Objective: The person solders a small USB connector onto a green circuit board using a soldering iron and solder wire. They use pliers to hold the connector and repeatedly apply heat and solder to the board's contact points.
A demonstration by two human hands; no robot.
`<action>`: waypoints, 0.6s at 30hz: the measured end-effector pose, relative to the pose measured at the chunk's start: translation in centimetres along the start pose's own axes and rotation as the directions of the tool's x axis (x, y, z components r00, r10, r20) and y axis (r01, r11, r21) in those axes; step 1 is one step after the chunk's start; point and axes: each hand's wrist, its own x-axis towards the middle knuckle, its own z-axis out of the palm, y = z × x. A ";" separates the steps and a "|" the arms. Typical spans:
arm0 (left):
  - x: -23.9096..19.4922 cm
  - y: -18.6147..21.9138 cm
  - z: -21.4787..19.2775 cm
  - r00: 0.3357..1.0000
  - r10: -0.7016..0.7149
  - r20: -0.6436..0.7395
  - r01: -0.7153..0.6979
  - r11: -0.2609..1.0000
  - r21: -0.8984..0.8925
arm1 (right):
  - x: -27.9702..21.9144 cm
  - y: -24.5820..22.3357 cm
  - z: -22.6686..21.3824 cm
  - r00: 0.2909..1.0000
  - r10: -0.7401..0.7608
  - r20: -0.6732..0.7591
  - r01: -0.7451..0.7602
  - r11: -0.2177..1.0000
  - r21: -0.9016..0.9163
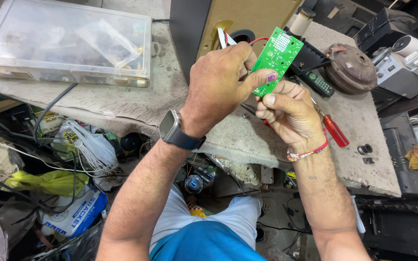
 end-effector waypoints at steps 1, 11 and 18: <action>-0.1 -0.1 0.1 1.000 0.011 -0.011 -0.011 1.000 -0.012 | 0.0 0.1 -0.1 1.000 -0.010 -0.005 0.010 1.000 -0.004; -0.8 -0.2 0.2 0.999 0.015 -0.029 -0.017 0.999 -0.044 | -0.2 0.5 -0.2 1.000 -0.028 -0.005 0.028 0.999 -0.024; -1.1 -0.6 0.2 1.000 -0.015 -0.004 0.015 0.999 -0.035 | -0.2 0.7 -0.1 0.999 0.041 -0.024 -0.039 0.997 0.060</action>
